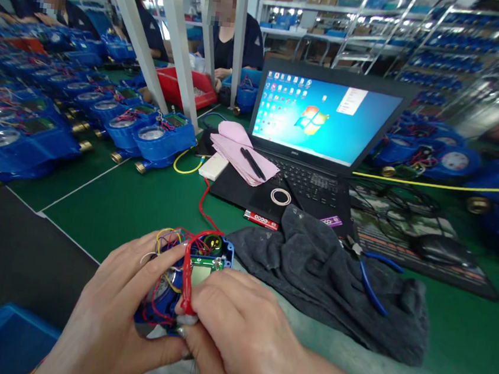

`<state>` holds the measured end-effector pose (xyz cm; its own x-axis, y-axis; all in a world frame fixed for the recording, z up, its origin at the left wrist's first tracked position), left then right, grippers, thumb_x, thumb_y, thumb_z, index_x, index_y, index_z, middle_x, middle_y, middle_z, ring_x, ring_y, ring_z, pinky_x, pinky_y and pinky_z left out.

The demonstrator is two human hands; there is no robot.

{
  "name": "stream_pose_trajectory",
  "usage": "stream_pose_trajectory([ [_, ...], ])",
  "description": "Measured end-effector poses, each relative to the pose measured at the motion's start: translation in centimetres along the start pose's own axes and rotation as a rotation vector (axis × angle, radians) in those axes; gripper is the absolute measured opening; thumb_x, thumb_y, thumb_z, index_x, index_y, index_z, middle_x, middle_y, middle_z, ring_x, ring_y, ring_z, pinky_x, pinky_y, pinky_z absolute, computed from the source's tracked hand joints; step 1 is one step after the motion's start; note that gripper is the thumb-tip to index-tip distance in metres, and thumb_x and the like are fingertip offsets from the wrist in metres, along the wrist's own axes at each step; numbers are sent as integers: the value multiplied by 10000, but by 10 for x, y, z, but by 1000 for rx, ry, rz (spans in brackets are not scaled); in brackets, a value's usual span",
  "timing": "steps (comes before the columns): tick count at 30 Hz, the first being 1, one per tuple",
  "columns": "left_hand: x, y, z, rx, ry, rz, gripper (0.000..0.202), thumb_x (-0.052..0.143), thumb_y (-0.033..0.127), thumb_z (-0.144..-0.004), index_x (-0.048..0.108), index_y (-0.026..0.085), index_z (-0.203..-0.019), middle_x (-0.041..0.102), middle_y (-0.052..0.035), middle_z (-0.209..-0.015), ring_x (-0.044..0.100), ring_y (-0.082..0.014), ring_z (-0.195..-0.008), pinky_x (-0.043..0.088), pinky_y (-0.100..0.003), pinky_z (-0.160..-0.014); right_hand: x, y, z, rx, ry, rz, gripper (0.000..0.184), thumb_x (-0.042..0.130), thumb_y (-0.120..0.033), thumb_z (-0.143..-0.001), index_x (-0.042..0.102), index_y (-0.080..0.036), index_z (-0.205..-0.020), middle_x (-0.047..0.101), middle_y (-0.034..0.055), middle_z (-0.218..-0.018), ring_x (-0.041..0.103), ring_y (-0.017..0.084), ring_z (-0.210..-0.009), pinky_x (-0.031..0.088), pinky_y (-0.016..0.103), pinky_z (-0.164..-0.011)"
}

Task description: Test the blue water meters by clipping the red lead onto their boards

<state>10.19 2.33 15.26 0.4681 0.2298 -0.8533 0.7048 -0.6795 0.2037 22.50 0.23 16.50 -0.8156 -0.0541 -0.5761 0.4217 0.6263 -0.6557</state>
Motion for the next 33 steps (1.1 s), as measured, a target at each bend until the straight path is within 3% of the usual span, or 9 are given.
stream_pose_trajectory([
  [12, -4, 3, -3, 30, 43, -18, 676, 681, 442, -647, 510, 112, -1212, 587, -188, -1202, 552, -352, -1100, 489, -544, -853, 3, -3, 5, -95, 30, 32, 74, 503, -116, -895, 576, -123, -900, 637, 70, -757, 579, 173, -669, 482, 287, -594],
  [21, -2, 1, 2, -24, -9, 17, 740, 704, 511, -662, 480, 150, -1268, 539, -158, -1264, 494, -329, -1170, 424, -520, -956, 0, 1, -2, 40, -14, 25, 101, 500, -76, -846, 555, -156, -873, 613, 33, -761, 575, 163, -691, 452, 277, -627],
  [27, -1, 3, 2, -15, -34, 14, 831, 726, 605, -625, 475, 159, -1279, 537, -156, -1255, 491, -328, -1166, 422, -507, -946, -5, 11, -3, 182, -29, -45, 68, 521, -114, -849, 543, -177, -833, 553, -43, -649, 508, 92, -550, 384, 211, -528],
  [33, 0, 1, 1, -21, -26, 36, 820, 728, 611, -622, 486, 159, -1262, 539, -149, -1251, 493, -323, -1161, 415, -502, -958, -5, 5, -6, 62, -47, -24, 87, 511, -90, -861, 541, -170, -872, 595, 7, -772, 543, 128, -689, 412, 237, -617],
])
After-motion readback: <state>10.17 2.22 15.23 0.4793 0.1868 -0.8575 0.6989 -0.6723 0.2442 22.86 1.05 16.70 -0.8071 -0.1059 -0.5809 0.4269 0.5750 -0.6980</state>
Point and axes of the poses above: each hand's wrist, its own z-axis away from the middle knuckle, its own x-axis out of the palm, y = z × x, the point moved 7 cm from there along -z, towards the middle knuckle
